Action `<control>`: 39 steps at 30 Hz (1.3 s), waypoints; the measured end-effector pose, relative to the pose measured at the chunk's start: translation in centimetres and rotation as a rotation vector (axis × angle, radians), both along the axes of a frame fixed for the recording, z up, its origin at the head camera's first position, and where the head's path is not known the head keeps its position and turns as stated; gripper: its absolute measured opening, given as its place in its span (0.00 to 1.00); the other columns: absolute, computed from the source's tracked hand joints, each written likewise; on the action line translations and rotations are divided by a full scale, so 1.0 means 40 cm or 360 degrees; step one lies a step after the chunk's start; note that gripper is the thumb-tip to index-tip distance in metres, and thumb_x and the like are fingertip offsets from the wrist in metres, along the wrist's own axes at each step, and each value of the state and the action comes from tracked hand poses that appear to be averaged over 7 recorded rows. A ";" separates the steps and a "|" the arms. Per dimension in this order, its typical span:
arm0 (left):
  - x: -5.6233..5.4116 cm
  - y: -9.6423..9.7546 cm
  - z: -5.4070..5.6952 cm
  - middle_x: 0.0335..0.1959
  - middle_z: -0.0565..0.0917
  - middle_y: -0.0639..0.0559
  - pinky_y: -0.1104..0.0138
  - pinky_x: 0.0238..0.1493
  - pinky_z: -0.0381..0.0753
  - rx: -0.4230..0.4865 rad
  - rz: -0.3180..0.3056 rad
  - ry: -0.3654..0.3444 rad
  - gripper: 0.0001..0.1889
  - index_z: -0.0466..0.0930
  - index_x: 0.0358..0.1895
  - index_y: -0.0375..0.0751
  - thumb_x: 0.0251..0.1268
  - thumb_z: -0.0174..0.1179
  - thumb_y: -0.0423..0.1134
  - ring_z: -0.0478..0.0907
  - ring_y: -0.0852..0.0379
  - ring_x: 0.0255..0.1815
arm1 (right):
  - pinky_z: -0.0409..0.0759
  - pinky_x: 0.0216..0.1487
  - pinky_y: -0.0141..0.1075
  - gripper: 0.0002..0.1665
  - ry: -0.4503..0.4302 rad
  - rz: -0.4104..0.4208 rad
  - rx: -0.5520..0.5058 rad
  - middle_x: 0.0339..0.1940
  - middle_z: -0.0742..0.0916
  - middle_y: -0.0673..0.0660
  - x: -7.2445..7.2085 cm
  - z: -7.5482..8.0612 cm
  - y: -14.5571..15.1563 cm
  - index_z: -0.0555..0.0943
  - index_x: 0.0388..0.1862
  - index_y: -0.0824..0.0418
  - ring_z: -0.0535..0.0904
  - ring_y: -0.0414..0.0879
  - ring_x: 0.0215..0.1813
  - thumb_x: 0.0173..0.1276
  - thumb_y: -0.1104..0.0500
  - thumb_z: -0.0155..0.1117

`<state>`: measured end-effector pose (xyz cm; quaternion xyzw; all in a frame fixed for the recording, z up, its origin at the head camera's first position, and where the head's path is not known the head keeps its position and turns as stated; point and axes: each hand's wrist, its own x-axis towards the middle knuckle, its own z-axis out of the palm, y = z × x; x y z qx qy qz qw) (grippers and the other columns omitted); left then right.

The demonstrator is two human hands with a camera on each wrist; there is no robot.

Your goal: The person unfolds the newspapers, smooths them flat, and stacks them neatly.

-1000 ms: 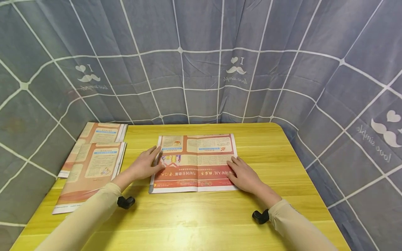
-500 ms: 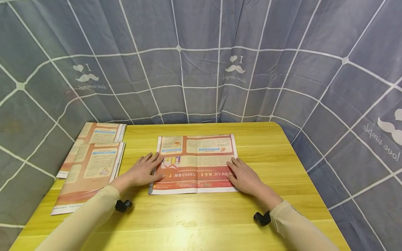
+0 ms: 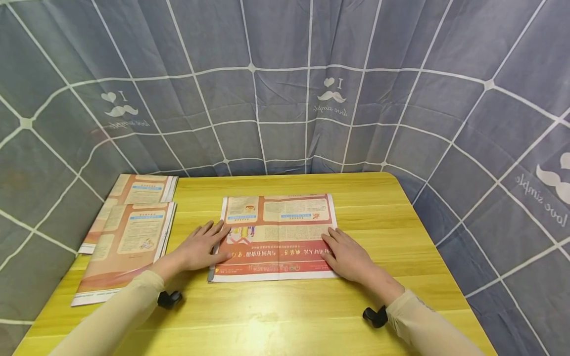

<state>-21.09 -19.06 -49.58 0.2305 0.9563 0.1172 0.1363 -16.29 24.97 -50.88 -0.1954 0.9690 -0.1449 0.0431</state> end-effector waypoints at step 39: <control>0.012 -0.072 0.003 0.82 0.56 0.45 0.38 0.75 0.52 0.0200 -0.0119 -0.0027 0.36 0.60 0.81 0.47 0.71 0.56 0.43 0.47 0.37 0.82 | 0.59 0.75 0.59 0.38 0.0072 0.0026 0.0015 0.79 0.67 0.66 0.029 -0.008 0.011 0.68 0.78 0.64 0.58 0.65 0.80 0.79 0.43 0.58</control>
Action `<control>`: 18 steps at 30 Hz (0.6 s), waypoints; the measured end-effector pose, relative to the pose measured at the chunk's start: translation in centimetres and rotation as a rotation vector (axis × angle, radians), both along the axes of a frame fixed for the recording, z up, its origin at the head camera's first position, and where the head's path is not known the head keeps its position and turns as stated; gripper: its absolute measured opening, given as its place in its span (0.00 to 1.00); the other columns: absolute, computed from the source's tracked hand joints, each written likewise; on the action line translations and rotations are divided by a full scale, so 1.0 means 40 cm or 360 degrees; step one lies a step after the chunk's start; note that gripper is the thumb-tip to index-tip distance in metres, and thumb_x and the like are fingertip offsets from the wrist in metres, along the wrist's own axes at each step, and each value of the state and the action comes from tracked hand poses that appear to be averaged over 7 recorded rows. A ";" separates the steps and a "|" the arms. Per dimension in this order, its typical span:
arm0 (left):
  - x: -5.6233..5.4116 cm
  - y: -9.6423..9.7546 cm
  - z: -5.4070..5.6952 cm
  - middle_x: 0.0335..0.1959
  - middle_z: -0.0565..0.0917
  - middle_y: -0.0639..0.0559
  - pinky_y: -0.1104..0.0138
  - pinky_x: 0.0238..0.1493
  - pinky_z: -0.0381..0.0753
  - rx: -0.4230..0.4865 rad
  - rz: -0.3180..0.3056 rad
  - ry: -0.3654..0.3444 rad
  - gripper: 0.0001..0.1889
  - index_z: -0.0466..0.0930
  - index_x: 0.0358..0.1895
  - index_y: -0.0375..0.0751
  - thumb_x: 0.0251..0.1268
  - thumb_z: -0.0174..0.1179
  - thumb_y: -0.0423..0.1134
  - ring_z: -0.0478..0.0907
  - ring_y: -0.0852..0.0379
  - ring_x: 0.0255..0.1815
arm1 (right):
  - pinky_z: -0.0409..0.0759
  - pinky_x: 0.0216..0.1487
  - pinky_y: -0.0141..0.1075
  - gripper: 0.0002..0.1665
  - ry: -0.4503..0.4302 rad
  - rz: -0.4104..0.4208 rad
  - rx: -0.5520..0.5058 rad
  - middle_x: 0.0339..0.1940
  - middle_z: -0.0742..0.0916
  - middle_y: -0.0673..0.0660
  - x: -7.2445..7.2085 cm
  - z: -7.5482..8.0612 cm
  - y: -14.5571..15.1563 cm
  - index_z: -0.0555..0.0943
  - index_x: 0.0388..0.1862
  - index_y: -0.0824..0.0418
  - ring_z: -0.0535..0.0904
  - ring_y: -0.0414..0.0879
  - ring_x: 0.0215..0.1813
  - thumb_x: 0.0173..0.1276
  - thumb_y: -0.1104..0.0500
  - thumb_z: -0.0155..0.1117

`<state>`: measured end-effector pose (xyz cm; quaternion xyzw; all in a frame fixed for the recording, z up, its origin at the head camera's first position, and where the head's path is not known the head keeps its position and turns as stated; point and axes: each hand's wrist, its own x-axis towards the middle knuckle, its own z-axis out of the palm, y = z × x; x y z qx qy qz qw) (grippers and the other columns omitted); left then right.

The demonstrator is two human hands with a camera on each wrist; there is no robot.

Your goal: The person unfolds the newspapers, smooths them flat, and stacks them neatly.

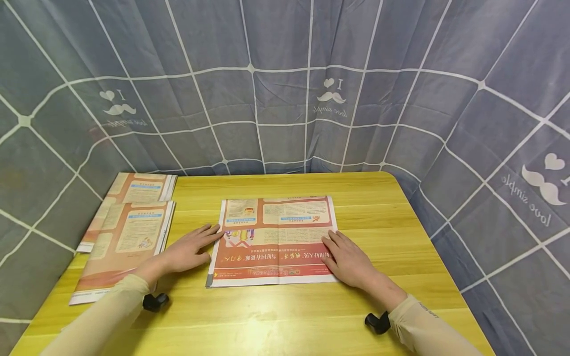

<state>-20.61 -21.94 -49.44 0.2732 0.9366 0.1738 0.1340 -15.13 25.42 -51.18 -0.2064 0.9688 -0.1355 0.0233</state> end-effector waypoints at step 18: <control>-0.015 0.007 -0.014 0.78 0.66 0.45 0.38 0.72 0.58 0.0183 -0.0086 0.0221 0.21 0.80 0.69 0.53 0.77 0.58 0.45 0.57 0.38 0.79 | 0.59 0.75 0.59 0.39 -0.0007 -0.0003 -0.0002 0.79 0.66 0.66 0.000 0.005 0.000 0.67 0.79 0.64 0.57 0.64 0.80 0.79 0.43 0.58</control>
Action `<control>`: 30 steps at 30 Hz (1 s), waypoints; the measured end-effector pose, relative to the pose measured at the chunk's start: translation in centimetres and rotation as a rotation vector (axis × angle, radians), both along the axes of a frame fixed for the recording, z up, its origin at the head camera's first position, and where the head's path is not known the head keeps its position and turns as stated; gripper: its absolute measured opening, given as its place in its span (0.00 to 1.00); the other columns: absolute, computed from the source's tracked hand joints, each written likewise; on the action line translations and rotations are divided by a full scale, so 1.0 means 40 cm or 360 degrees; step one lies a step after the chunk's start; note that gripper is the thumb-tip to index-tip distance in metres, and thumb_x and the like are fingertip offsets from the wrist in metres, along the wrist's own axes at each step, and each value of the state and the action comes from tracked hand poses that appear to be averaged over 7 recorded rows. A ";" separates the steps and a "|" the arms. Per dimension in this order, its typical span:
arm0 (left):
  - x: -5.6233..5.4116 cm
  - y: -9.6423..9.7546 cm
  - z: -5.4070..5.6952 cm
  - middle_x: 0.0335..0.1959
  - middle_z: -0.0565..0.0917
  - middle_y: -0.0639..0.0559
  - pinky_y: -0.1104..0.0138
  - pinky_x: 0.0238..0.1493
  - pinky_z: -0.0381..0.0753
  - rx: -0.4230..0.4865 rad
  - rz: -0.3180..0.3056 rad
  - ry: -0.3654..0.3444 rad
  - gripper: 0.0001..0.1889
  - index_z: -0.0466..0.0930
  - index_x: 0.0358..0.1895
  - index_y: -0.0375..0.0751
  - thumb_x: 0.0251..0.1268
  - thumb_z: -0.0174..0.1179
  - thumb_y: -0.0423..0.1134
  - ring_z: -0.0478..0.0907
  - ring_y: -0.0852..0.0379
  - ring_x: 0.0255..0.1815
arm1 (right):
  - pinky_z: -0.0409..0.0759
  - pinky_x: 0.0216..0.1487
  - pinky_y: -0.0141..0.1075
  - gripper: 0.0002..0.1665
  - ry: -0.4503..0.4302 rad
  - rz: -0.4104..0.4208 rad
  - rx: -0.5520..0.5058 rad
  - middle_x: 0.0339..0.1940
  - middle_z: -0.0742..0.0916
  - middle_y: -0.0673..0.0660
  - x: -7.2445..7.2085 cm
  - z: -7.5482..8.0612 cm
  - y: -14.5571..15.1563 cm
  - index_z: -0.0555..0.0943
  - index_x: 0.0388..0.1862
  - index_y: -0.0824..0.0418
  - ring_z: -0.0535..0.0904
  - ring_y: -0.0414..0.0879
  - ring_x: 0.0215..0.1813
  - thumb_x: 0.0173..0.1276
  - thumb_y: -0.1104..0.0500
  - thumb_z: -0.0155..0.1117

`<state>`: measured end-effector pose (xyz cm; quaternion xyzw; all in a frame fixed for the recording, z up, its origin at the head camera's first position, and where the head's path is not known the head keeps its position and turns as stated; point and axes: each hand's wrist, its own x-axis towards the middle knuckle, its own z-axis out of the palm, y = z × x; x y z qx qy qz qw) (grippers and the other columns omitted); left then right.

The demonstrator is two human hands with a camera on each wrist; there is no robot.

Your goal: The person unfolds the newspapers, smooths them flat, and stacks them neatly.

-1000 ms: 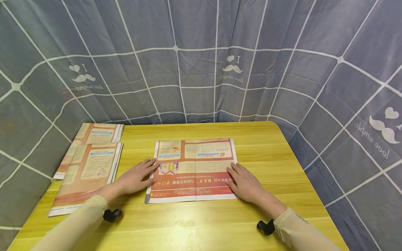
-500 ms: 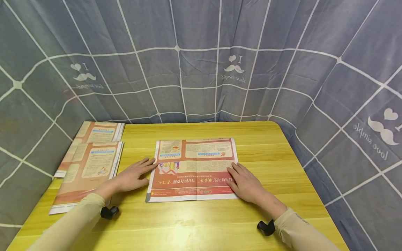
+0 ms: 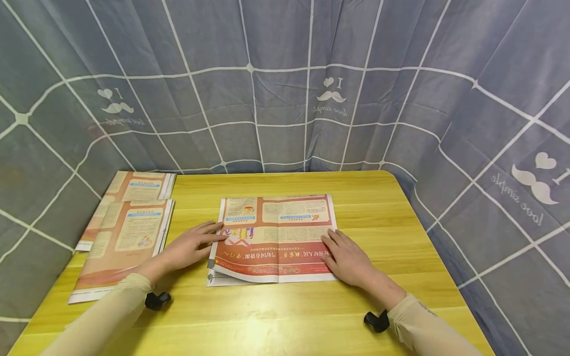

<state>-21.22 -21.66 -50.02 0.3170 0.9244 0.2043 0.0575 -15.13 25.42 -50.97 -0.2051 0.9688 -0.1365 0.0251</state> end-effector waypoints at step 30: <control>-0.026 0.057 0.025 0.62 0.82 0.50 0.48 0.72 0.64 0.0974 0.0640 -0.0568 0.24 0.84 0.58 0.48 0.77 0.54 0.61 0.71 0.49 0.69 | 0.59 0.72 0.64 0.34 -0.0276 -0.0056 -0.0901 0.77 0.70 0.64 -0.098 0.003 0.108 0.69 0.79 0.56 0.62 0.66 0.76 0.76 0.57 0.64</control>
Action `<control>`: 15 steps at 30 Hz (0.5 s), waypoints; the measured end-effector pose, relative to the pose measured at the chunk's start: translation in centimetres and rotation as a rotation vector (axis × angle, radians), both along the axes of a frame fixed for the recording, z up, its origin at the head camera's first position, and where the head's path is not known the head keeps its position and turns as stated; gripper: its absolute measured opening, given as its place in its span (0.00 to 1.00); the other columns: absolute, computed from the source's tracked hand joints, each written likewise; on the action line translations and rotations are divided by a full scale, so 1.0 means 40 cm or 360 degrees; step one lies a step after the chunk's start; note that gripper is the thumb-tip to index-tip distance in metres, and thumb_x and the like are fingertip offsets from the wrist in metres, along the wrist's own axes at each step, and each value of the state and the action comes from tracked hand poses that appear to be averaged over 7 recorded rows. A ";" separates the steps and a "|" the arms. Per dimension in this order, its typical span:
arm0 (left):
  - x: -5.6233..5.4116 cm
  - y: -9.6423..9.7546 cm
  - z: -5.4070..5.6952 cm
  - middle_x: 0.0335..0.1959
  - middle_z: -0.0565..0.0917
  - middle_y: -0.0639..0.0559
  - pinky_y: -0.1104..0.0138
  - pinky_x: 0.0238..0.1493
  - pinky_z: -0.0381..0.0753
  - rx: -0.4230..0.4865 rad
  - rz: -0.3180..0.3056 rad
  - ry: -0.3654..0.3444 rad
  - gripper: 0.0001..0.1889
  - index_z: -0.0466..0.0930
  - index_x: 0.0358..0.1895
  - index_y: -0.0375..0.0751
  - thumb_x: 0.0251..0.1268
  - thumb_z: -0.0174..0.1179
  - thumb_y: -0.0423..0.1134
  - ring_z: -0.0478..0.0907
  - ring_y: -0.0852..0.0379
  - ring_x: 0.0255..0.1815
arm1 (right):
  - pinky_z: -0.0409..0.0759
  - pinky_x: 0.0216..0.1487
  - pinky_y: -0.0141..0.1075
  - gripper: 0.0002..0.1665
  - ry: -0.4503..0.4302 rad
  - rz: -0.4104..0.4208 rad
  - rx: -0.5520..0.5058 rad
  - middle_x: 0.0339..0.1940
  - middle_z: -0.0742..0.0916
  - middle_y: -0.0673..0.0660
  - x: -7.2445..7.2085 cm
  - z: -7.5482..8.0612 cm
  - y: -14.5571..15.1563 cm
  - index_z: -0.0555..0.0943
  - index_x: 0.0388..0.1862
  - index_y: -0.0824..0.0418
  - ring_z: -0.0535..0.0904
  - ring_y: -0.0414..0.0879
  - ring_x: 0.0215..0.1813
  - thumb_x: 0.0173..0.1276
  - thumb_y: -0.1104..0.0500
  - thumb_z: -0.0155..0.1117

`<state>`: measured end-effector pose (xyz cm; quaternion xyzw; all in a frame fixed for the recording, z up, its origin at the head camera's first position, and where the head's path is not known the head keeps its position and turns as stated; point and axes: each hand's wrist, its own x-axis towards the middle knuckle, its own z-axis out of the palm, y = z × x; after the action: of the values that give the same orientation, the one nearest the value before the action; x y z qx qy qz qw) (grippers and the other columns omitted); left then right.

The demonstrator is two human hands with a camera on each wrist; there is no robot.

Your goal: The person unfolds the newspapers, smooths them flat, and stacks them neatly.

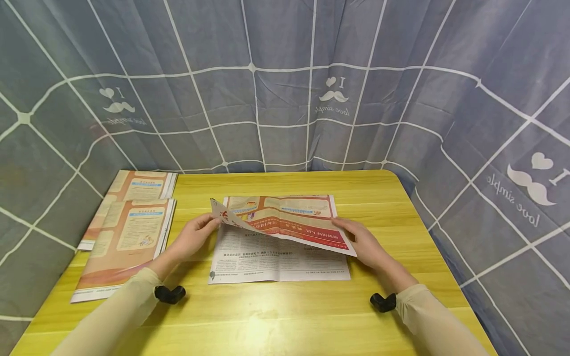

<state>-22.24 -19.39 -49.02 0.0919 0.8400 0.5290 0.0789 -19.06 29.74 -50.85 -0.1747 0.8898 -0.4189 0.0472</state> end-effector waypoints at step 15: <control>-0.038 0.013 0.043 0.63 0.81 0.43 0.53 0.65 0.67 0.0148 0.0112 0.0052 0.25 0.83 0.59 0.37 0.80 0.53 0.55 0.71 0.49 0.62 | 0.71 0.61 0.28 0.17 0.0307 -0.0113 -0.0900 0.64 0.77 0.69 -0.077 0.009 -0.057 0.75 0.61 0.81 0.73 0.54 0.64 0.76 0.77 0.53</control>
<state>-23.78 -18.87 -47.29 0.0746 0.8184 0.5683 0.0422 -22.13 27.47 -50.49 -0.1886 0.7439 -0.6329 -0.1027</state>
